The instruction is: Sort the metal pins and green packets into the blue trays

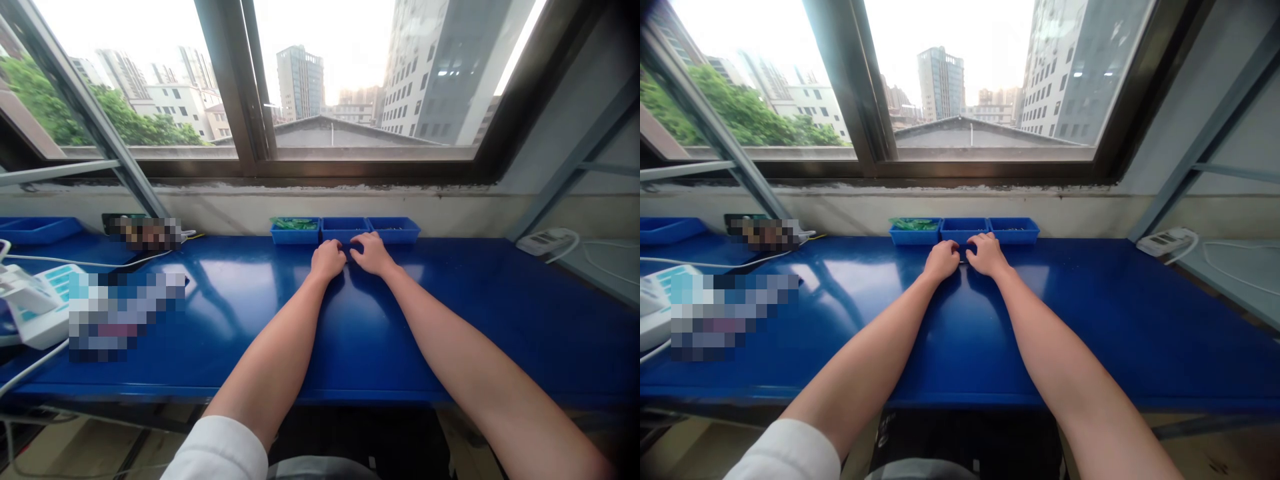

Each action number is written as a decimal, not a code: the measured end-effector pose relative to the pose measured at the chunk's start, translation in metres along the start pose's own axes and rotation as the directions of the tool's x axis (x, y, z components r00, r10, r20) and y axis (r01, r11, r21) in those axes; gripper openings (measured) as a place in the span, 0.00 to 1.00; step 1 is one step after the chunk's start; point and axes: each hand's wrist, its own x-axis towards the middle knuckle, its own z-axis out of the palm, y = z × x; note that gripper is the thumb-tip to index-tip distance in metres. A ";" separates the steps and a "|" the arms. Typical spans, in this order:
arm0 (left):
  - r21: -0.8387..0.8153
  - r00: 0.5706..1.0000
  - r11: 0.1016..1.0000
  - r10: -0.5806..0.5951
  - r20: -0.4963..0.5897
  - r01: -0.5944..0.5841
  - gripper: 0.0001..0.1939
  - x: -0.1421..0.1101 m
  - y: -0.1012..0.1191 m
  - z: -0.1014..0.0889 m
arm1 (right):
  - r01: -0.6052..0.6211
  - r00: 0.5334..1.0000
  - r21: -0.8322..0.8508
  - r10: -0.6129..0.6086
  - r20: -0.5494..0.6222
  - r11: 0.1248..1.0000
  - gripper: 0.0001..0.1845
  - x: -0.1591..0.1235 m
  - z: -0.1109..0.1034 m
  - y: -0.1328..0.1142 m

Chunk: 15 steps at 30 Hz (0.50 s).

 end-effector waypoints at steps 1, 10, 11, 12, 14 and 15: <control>-0.004 1.000 1.000 -0.012 -0.003 0.012 0.17 0.000 0.000 0.000 | 0.045 0.998 0.031 -0.047 0.050 0.998 0.15 0.000 0.000 0.000; 0.001 0.999 0.999 -0.039 0.010 0.039 0.15 0.001 -0.001 0.000 | 0.122 0.954 0.085 -0.140 0.264 0.989 0.08 0.002 0.003 -0.001; 0.003 0.999 0.999 -0.037 0.012 0.036 0.15 0.001 -0.001 0.000 | 0.121 0.956 0.082 -0.138 0.260 0.989 0.07 0.002 0.003 -0.002; 0.004 0.999 0.999 -0.034 0.013 0.034 0.15 0.001 -0.001 0.000 | 0.121 0.957 0.078 -0.137 0.257 0.990 0.06 0.002 0.003 -0.002; 0.000 0.999 1.000 -0.031 0.011 0.031 0.15 0.001 -0.001 0.000 | 0.118 0.958 0.066 -0.131 0.254 0.991 0.06 0.002 0.003 -0.003; -0.005 1.000 1.000 -0.030 0.009 0.030 0.15 0.001 -0.001 0.001 | 0.111 0.960 0.065 -0.124 0.252 0.992 0.06 0.002 0.003 -0.003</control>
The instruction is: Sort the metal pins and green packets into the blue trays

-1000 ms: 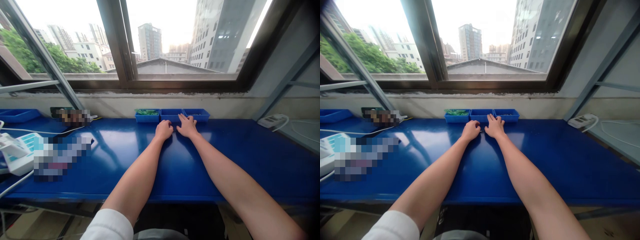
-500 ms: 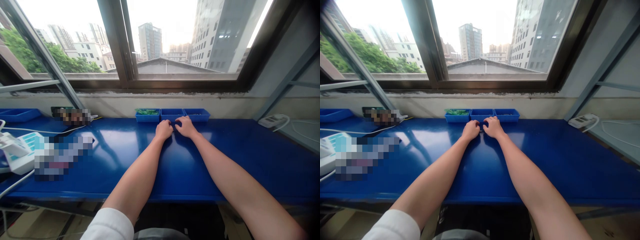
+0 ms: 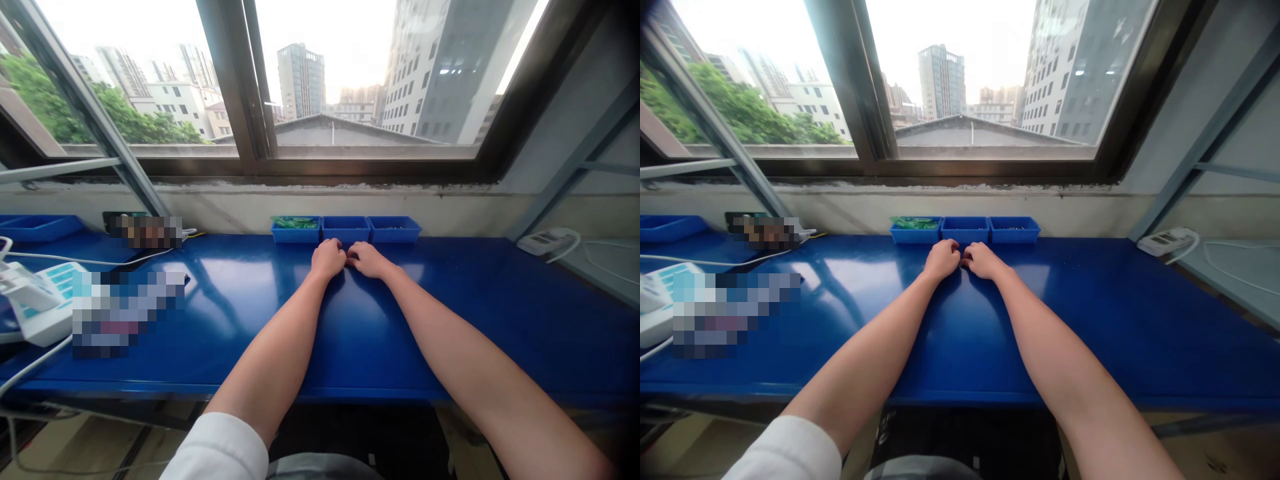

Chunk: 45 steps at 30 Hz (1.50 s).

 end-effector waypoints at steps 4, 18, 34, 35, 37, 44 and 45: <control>-0.052 0.998 0.997 0.055 -0.017 -0.055 0.14 0.000 0.002 0.001 | -0.089 0.992 0.088 0.096 -0.080 0.992 0.10 -0.001 0.000 0.002; -0.132 0.963 0.954 0.267 -0.020 -0.268 0.15 -0.003 0.006 -0.001 | -0.157 0.915 0.309 0.256 -0.311 0.938 0.23 -0.002 -0.009 0.002; -0.117 0.994 0.991 0.056 -0.091 -0.067 0.20 -0.003 0.006 -0.003 | -0.222 0.628 0.539 0.542 -0.558 0.813 0.20 0.002 -0.019 0.020; -0.108 0.995 0.992 0.054 -0.083 -0.062 0.19 -0.003 0.005 -0.003 | -0.278 0.620 0.498 0.549 -0.561 0.822 0.21 0.001 -0.021 0.022; -0.092 0.997 0.994 0.055 -0.062 -0.061 0.18 -0.002 0.004 -0.002 | -0.383 0.615 0.435 0.577 -0.538 0.815 0.22 -0.002 -0.025 0.026; 0.029 0.997 0.997 0.077 0.031 -0.078 0.19 -0.001 0.001 0.003 | -0.510 0.710 0.213 0.547 -0.442 0.834 0.34 -0.008 -0.021 0.040; 0.062 0.995 0.994 0.082 0.051 -0.085 0.20 -0.001 0.002 0.004 | -0.497 0.714 0.182 0.520 -0.470 0.848 0.34 -0.008 -0.019 0.040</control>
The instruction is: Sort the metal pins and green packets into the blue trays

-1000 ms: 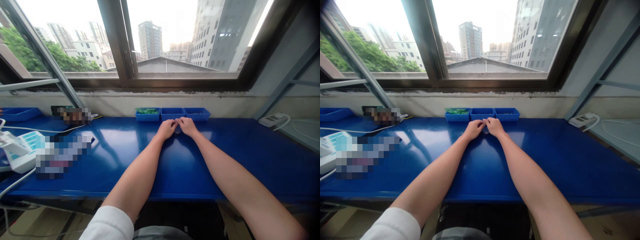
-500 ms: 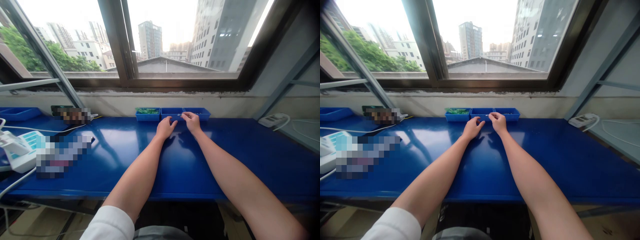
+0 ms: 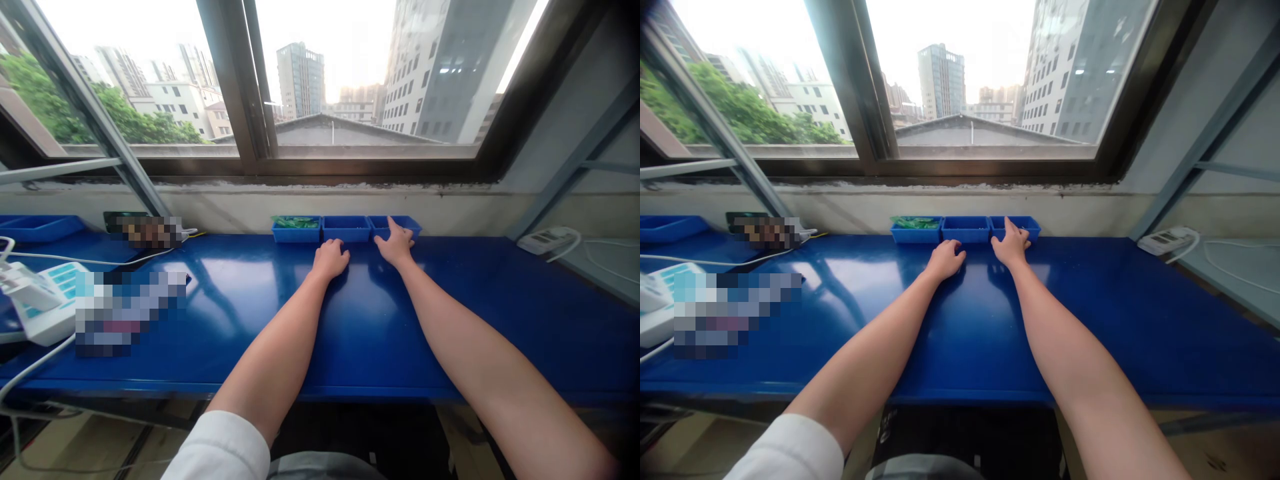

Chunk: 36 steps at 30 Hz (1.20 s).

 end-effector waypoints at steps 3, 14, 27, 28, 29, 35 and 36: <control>0.090 0.998 0.995 0.040 0.055 -0.045 0.21 -0.001 0.002 0.001 | 0.120 0.990 0.013 -0.119 -0.081 0.993 0.28 -0.004 0.003 -0.004; 0.103 0.968 0.976 0.171 0.186 -0.192 0.20 -0.004 0.001 0.002 | 0.377 0.794 0.038 -0.344 0.502 0.925 0.12 -0.024 0.010 -0.030; 0.096 0.970 0.978 0.167 0.177 -0.186 0.19 -0.005 0.003 -0.001 | 0.371 0.795 0.012 -0.324 0.513 0.929 0.13 -0.025 0.011 -0.031; 0.095 0.970 0.978 0.168 0.178 -0.186 0.19 -0.005 0.003 -0.001 | 0.370 0.795 0.011 -0.323 0.513 0.929 0.13 -0.025 0.010 -0.031; 0.093 0.970 0.978 0.169 0.177 -0.188 0.19 -0.005 0.003 -0.001 | 0.369 0.795 0.010 -0.321 0.514 0.929 0.13 -0.026 0.010 -0.031; 0.088 0.970 0.978 0.171 0.171 -0.188 0.19 -0.004 0.002 0.000 | 0.364 0.790 0.019 -0.319 0.524 0.931 0.13 -0.026 0.008 -0.032; 0.089 0.970 0.978 0.170 0.171 -0.187 0.19 -0.004 0.002 0.000 | 0.365 0.788 0.019 -0.320 0.526 0.931 0.13 -0.026 0.008 -0.032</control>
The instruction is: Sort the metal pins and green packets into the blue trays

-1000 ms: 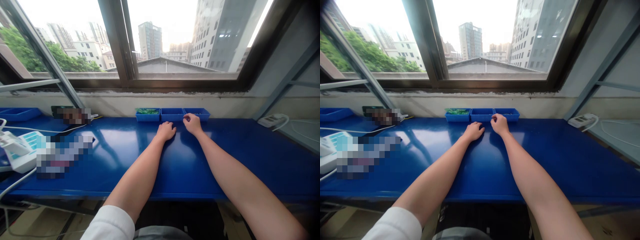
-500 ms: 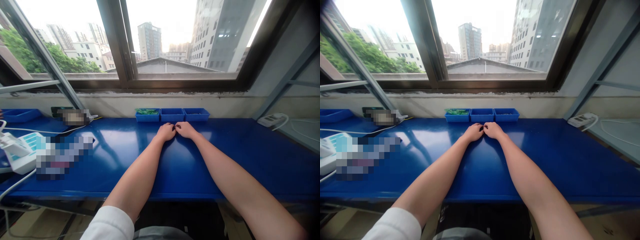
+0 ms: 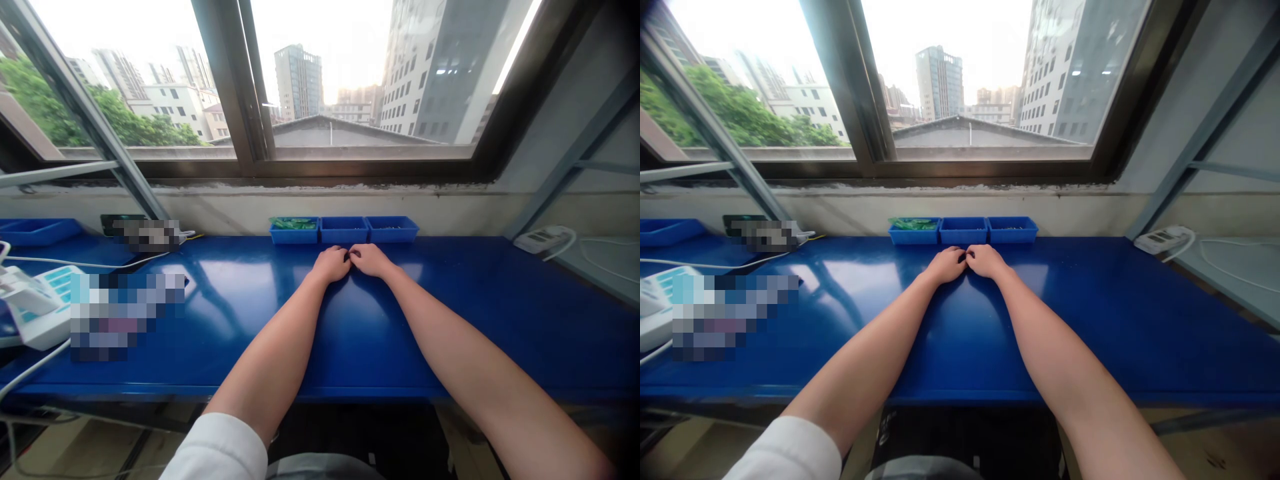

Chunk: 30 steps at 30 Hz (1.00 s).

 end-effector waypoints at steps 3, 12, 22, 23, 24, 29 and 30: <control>0.007 1.000 1.000 0.005 0.003 -0.005 0.19 0.000 0.000 0.000 | 0.008 1.000 -0.003 -0.008 -0.005 1.000 0.13 0.001 0.001 0.002; 0.081 0.999 0.997 -0.003 -0.034 0.005 0.19 -0.006 0.008 0.000 | -0.015 1.000 0.031 0.014 0.027 0.999 0.15 -0.002 0.001 -0.004; 0.239 0.994 0.965 0.109 0.005 -0.107 0.19 -0.023 -0.010 -0.027 | -0.095 0.985 0.097 0.080 0.150 0.991 0.16 -0.013 -0.019 0.001; 0.264 0.995 0.961 0.090 -0.039 -0.076 0.18 -0.025 -0.019 -0.030 | -0.094 0.987 0.095 0.081 0.138 0.991 0.17 -0.016 -0.020 0.004; 0.284 0.994 0.958 0.066 -0.089 -0.038 0.17 -0.027 -0.028 -0.032 | -0.090 0.990 0.097 0.078 0.117 0.991 0.17 -0.020 -0.020 0.007; 0.215 0.960 0.968 -0.070 -0.272 0.131 0.16 -0.033 -0.065 -0.035 | -0.058 0.997 0.122 0.051 0.059 0.991 0.15 -0.033 -0.025 0.013; 0.195 0.955 0.970 -0.086 -0.283 0.146 0.16 -0.033 -0.068 -0.035 | -0.059 0.996 0.130 0.050 0.072 0.990 0.15 -0.034 -0.026 0.012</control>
